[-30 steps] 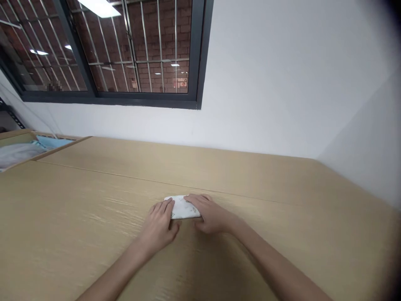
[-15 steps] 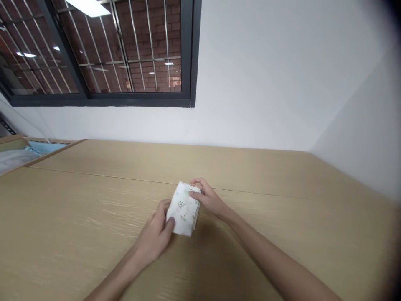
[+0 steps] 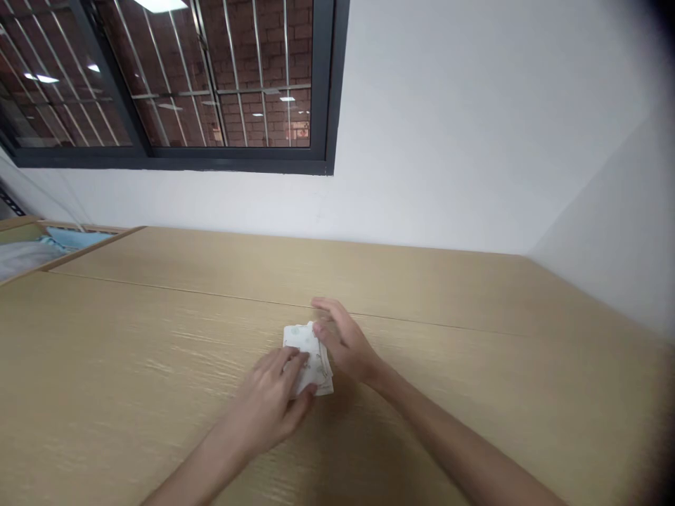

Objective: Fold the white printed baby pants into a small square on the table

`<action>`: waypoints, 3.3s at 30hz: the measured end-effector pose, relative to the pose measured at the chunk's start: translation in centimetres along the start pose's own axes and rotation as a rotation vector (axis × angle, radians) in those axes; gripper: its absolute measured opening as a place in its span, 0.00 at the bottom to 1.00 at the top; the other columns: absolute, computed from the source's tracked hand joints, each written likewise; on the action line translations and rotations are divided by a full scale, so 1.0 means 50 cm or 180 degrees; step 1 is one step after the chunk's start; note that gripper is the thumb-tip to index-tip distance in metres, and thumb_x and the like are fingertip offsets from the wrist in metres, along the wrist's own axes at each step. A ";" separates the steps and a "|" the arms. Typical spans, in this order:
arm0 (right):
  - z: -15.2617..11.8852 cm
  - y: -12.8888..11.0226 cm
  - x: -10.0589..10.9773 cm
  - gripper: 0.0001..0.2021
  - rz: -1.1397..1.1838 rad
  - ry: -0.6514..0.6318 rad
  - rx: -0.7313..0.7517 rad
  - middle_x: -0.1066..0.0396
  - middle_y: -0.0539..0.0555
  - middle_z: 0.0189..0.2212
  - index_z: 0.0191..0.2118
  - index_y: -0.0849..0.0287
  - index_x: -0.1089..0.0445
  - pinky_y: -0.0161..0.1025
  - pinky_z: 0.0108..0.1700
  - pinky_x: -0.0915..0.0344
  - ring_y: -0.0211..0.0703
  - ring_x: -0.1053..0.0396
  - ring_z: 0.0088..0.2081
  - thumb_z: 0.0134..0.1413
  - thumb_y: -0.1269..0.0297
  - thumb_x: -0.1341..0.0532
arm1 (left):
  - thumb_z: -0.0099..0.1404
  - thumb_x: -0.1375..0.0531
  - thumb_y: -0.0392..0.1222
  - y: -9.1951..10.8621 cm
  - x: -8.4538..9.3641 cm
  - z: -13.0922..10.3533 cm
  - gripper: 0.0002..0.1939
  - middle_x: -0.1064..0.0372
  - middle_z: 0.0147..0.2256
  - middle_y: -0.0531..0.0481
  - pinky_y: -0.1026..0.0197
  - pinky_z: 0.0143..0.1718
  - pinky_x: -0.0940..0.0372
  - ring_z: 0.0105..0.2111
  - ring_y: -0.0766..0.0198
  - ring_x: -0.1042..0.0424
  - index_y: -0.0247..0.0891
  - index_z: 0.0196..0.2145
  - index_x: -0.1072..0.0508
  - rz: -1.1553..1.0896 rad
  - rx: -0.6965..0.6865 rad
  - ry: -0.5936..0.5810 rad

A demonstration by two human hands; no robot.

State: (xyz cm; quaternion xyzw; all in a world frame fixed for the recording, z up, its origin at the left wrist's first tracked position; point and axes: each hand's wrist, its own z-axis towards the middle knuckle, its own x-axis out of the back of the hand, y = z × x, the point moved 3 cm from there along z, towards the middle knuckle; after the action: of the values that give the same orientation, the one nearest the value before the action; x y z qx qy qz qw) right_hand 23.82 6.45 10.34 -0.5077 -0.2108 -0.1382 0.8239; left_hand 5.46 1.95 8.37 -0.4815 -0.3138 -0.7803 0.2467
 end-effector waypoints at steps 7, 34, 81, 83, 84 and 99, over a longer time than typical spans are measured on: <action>-0.052 -0.077 -0.052 0.22 -0.0222 -0.2158 0.1005 0.40 0.58 0.67 0.67 0.58 0.37 0.48 0.71 0.52 0.48 0.48 0.70 0.75 0.58 0.52 | 0.65 0.42 0.39 0.064 -0.058 -0.027 0.20 0.25 0.51 0.36 0.41 0.47 0.25 0.47 0.41 0.23 0.35 0.53 0.26 0.0077 -0.0735 -0.0235; -0.023 0.114 -0.028 0.27 -0.1257 -0.0698 0.0536 0.52 0.63 0.72 0.72 0.61 0.53 0.58 0.70 0.49 0.55 0.52 0.71 0.74 0.57 0.55 | 0.74 0.49 0.43 -0.015 -0.011 0.007 0.11 0.24 0.42 0.45 0.51 0.47 0.31 0.44 0.55 0.26 0.39 0.41 0.28 -0.0417 0.0061 0.0040; -0.027 0.101 -0.026 0.15 -0.1619 -0.0255 0.0811 0.31 0.61 0.48 0.57 0.59 0.34 0.53 0.53 0.33 0.53 0.32 0.50 0.70 0.62 0.48 | 0.72 0.51 0.48 -0.081 -0.020 0.030 0.16 0.24 0.34 0.42 0.58 0.35 0.43 0.35 0.54 0.26 0.38 0.34 0.29 -0.0668 0.1551 -0.0485; -0.026 0.101 -0.026 0.14 -0.1617 -0.0245 0.0821 0.31 0.61 0.48 0.56 0.59 0.34 0.53 0.53 0.33 0.53 0.32 0.50 0.70 0.62 0.48 | 0.70 0.48 0.48 -0.085 -0.026 0.031 0.14 0.26 0.31 0.47 0.59 0.33 0.44 0.32 0.58 0.28 0.38 0.32 0.30 -0.0872 0.1614 -0.0430; -0.026 0.100 -0.025 0.14 -0.1608 -0.0239 0.0830 0.30 0.61 0.48 0.56 0.58 0.34 0.53 0.53 0.33 0.53 0.32 0.50 0.70 0.62 0.48 | 0.69 0.47 0.48 -0.086 -0.030 0.031 0.14 0.26 0.30 0.48 0.60 0.32 0.44 0.31 0.59 0.29 0.38 0.32 0.30 -0.0979 0.1652 -0.0402; -0.023 0.097 -0.024 0.07 -0.1577 -0.0115 0.1051 0.31 0.59 0.41 0.46 0.58 0.34 0.49 0.49 0.34 0.52 0.34 0.45 0.66 0.65 0.45 | 0.60 0.42 0.43 -0.081 -0.062 0.047 0.08 0.29 0.25 0.51 0.60 0.29 0.50 0.27 0.63 0.33 0.40 0.25 0.30 -0.0716 0.2112 -0.0168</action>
State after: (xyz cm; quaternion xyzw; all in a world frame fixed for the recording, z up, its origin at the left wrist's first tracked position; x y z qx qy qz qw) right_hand 25.17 7.60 5.55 -0.3022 -0.3625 -0.2898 0.8326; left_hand 5.39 6.66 5.32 -0.3575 -0.6076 -0.6454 0.2940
